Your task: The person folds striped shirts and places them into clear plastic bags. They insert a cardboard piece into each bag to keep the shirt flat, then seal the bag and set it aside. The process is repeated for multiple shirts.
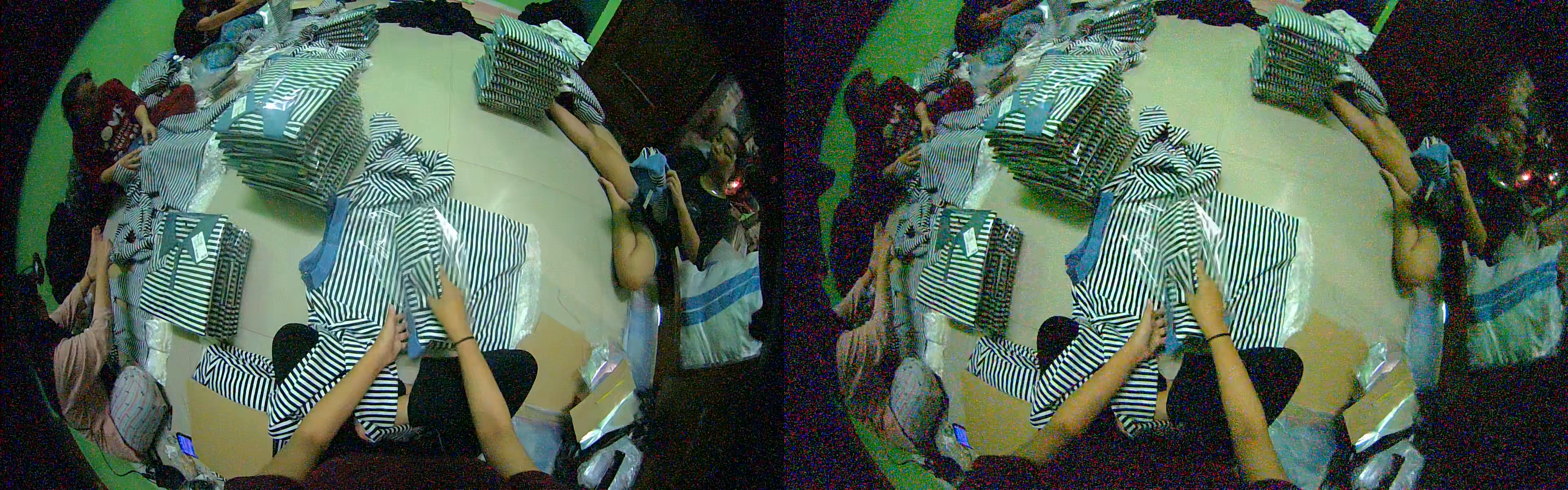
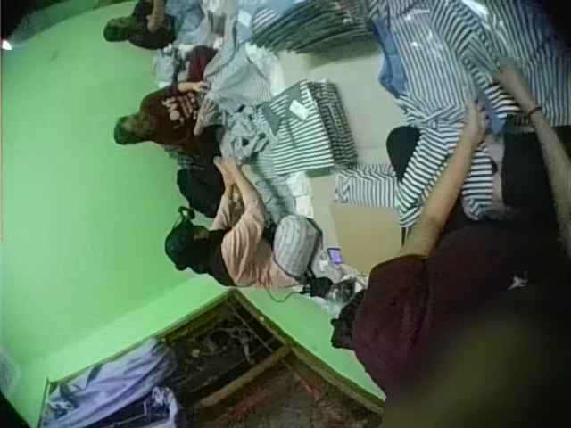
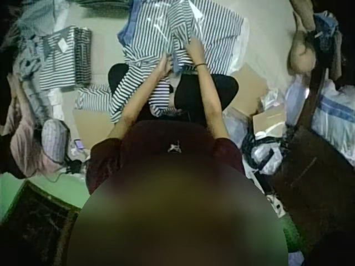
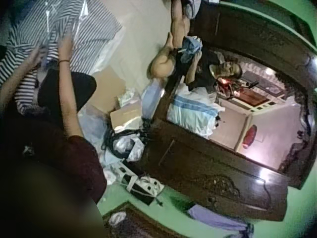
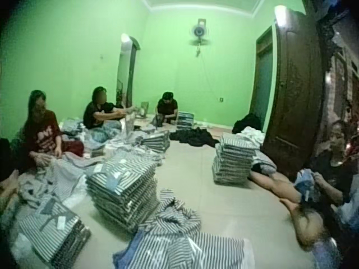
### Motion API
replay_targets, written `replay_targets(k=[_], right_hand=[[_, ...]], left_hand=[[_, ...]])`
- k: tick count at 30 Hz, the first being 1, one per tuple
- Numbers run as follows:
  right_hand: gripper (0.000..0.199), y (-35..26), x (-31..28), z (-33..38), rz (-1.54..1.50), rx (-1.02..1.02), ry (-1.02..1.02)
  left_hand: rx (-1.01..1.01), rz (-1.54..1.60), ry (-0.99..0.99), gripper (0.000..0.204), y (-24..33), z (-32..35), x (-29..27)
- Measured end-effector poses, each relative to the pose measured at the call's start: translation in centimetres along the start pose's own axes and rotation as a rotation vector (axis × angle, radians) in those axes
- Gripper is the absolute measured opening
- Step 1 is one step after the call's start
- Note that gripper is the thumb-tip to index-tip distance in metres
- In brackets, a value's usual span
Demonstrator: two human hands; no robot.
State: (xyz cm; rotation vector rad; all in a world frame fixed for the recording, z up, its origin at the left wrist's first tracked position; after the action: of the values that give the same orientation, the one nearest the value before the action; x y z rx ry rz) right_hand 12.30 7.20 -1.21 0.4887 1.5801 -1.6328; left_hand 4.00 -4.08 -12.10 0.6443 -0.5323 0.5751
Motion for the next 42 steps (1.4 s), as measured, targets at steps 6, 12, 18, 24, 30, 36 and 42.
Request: replay_targets(k=[6,12,18,24,30,36,42], right_hand=[[0.057,-2.2,-1.5,1.2,-0.028,-0.114,0.146],[0.057,-3.0,-1.8,0.9,0.224,-0.098,0.164],[0.057,-2.0,0.8,0.3,0.332,-0.156,0.141],[0.063,-2.1,-1.2,0.4,0.319,-0.160,0.220],[0.072,-3.3,-1.7,0.5,0.412,-0.206,0.235],[0.069,-2.6,-1.5,0.5,0.332,-0.215,0.167],[0.053,-5.6,0.0,1.3,0.488,-0.497,-0.002]], left_hand=[[0.154,-0.186,0.164,0.040,0.3,-0.5,-0.5],[0.154,-0.091,0.166,0.053,0.9,-1.0,0.4],[0.278,-0.123,0.157,0.031,1.4,-1.6,-0.2],[0.294,-0.084,0.159,0.014,1.9,-0.8,0.2],[0.320,-0.099,0.198,0.017,3.1,1.0,0.1],[0.314,-0.115,0.202,0.014,3.4,0.6,0.4],[0.369,-0.082,0.149,0.016,3.7,0.6,0.6]])
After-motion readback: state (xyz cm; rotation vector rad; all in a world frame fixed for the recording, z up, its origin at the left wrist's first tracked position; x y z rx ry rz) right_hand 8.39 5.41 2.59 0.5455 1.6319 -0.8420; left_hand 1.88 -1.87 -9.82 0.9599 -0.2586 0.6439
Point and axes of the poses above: each hand's wrist, its own z-axis away from the middle knuckle, its own x-axis out of the palm, y = z × x, the point moved 9 cm from there along -z, towards the middle knuckle, and after that the axes turned 3 degrees about -y, right-handed, at the moved point
